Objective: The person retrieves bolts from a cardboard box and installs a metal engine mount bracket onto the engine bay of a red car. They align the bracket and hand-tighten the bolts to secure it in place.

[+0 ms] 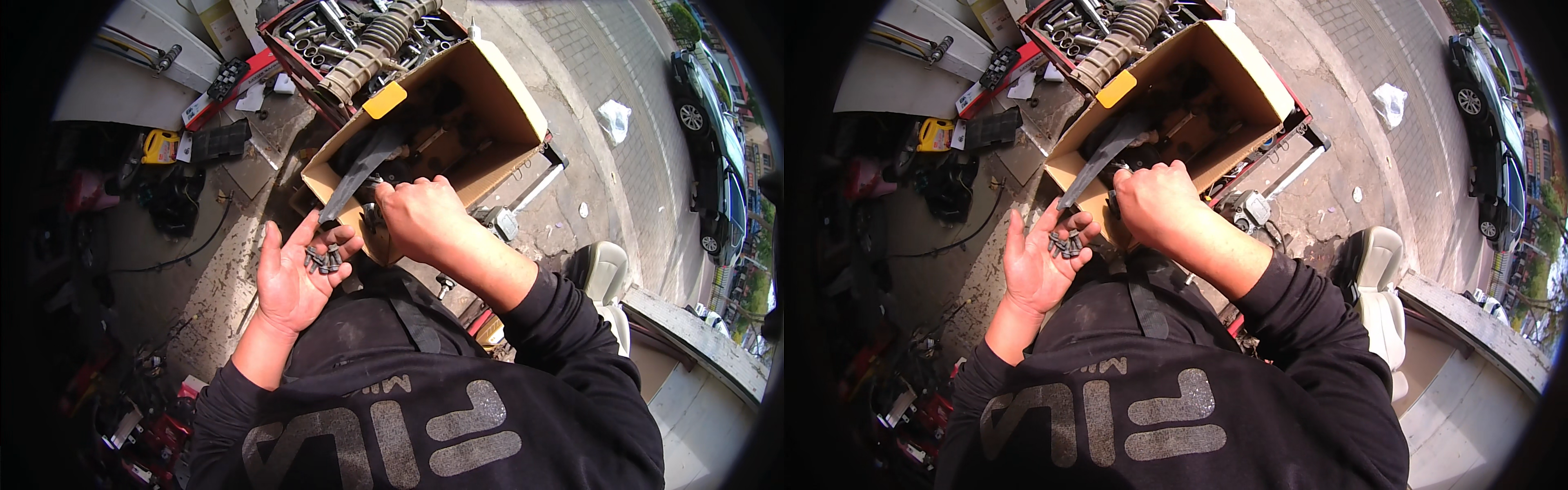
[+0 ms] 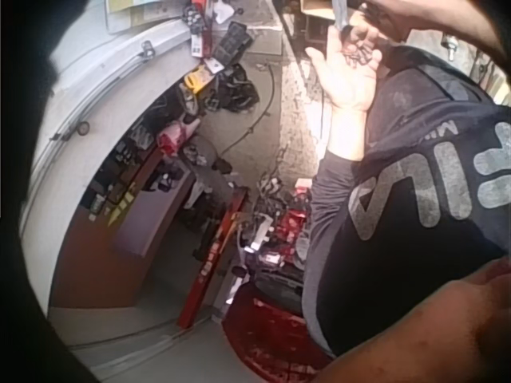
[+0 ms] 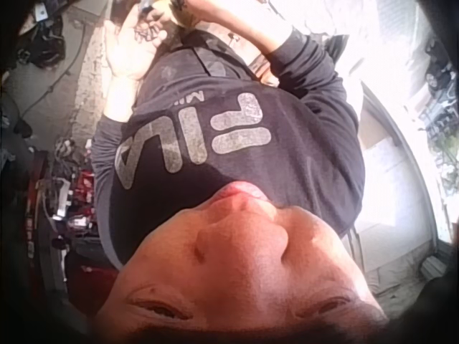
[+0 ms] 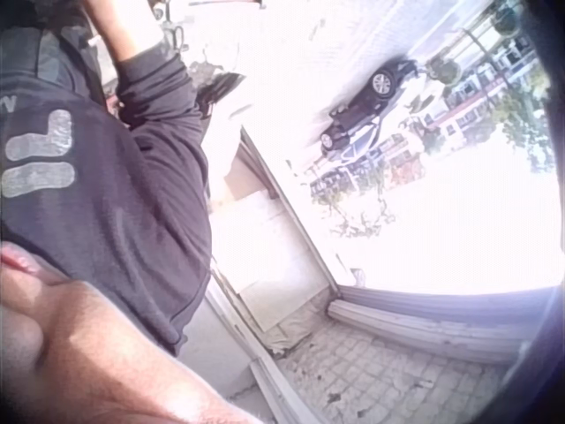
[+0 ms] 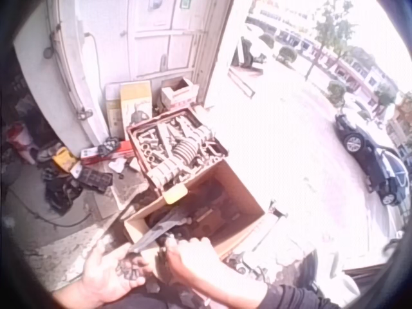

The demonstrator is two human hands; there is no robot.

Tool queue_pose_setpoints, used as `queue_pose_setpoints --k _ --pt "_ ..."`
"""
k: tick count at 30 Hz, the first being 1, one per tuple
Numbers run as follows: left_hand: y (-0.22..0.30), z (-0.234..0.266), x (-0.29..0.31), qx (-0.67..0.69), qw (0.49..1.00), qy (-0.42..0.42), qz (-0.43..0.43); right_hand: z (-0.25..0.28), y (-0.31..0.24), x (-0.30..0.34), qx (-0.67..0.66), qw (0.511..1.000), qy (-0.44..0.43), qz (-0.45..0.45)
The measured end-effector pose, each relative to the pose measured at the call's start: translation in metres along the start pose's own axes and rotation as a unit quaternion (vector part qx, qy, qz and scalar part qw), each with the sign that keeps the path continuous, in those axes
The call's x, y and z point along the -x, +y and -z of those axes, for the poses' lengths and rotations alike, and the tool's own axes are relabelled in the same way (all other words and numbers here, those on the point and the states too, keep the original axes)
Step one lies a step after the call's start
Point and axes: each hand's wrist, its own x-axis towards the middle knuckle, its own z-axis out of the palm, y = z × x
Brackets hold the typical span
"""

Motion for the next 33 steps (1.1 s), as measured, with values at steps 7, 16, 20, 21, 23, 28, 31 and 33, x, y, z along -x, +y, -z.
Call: queue_pose_setpoints --k 7,16,20,21,23,28,31,33 --pt "-0.0004 0.0027 -0.0006 -0.012 1.000 -0.010 0.000 -0.0018 0.0012 0.0071 0.031 0.999 0.030 0.012" --pt "0.0004 0.0029 -0.0007 -0.012 1.000 -0.009 0.002 0.0038 0.0003 0.0073 0.008 0.999 0.030 0.024" --pt "0.0005 0.0016 -0.0007 -0.011 1.000 -0.007 0.002 0.0046 0.0000 0.0057 0.006 0.999 0.025 0.021" --pt "0.0007 0.0010 -0.0007 -0.011 1.000 -0.012 0.002 0.0043 0.0000 0.0052 0.007 1.000 0.023 0.020" --pt "0.0008 -0.0004 -0.0004 -0.019 1.000 -0.002 0.000 0.0030 -0.0002 0.0041 0.006 1.000 0.019 0.015" --pt "0.0008 -0.0046 0.0006 -0.008 1.000 0.001 -0.001 -0.0028 -0.0051 0.0026 -0.003 0.998 0.054 0.017" --pt "0.0013 -0.0058 0.0007 -0.013 1.000 0.004 -0.001 -0.0022 -0.0054 0.0025 -0.008 0.999 0.031 0.015" --pt "0.0018 -0.0055 0.0008 -0.017 1.000 0.005 0.000 0.0019 -0.0026 0.0005 -0.008 1.000 0.001 0.008"
